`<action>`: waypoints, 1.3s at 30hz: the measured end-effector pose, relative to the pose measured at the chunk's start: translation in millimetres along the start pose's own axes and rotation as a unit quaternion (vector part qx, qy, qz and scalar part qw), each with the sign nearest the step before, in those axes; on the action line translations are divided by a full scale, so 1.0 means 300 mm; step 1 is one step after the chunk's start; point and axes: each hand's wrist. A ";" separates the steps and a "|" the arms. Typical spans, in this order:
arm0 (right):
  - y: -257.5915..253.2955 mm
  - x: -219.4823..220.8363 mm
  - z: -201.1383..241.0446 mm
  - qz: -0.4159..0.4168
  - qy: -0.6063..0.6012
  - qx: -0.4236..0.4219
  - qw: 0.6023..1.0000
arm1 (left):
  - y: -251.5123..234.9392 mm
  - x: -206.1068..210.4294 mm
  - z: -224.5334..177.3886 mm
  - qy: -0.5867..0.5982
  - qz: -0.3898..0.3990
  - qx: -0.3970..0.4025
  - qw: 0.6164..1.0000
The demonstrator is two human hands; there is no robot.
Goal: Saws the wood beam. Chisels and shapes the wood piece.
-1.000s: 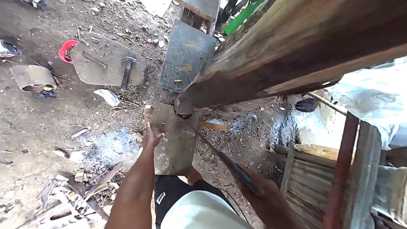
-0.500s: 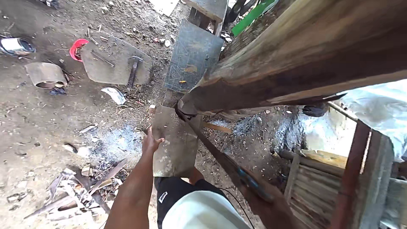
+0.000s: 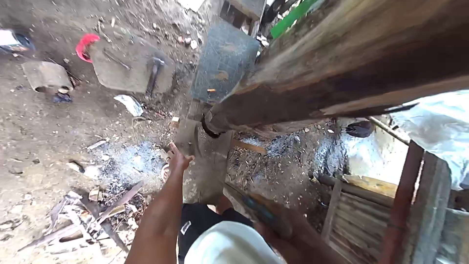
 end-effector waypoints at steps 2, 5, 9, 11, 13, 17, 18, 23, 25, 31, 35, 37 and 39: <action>0.085 -0.023 -0.011 -0.063 -0.012 0.018 0.998 | 0.003 -0.016 -0.008 0.005 0.001 0.007 1.000; 0.152 -0.078 -0.046 -0.110 -0.046 0.060 0.991 | -0.001 -0.001 0.005 -0.006 0.011 0.004 1.000; 0.095 -0.019 -0.103 -0.122 -0.003 0.069 0.990 | -0.015 -0.019 -0.017 -0.009 0.009 -0.005 1.000; 0.060 0.014 -0.131 -0.096 -0.051 0.094 0.990 | -0.003 -0.018 -0.011 -0.007 0.016 -0.004 1.000; 0.029 0.015 -0.131 -0.073 -0.074 0.105 0.989 | -0.011 -0.016 -0.001 -0.004 0.013 -0.001 1.000; 0.023 -0.019 -0.111 -0.074 -0.116 0.129 0.982 | -0.004 -0.022 0.001 0.009 0.005 -0.001 1.000; 0.025 -0.027 -0.098 -0.077 -0.129 0.126 0.981 | -0.004 -0.027 -0.005 0.009 0.008 -0.005 1.000; -0.065 -0.028 -0.053 -0.071 -0.118 0.163 0.977 | 0.001 -0.021 -0.013 0.005 -0.007 -0.006 1.000; -0.114 -0.001 -0.066 -0.049 -0.171 0.167 0.970 | 0.020 -0.022 -0.033 -0.011 -0.047 0.041 0.998; -0.029 -0.005 -0.055 -0.075 -0.227 0.140 0.961 | 0.006 0.006 -0.159 -0.113 -0.031 0.155 0.981; -0.033 -0.010 -0.031 -0.064 -0.201 0.153 0.965 | -0.021 0.035 -0.182 -0.164 -0.006 0.116 0.980; -0.146 0.007 -0.029 -0.058 -0.143 0.154 0.976 | -0.028 0.024 -0.189 -0.172 0.002 0.108 0.979; -0.320 0.045 -0.045 -0.050 -0.082 0.154 0.983 | -0.024 0.036 -0.185 -0.180 0.004 0.106 0.978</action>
Point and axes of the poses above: each hand's wrist, its own y-axis away from the middle knuckle, its own x-axis out of the palm, z = x × y, and after that the axes turned 13 degrees about x, right-handed
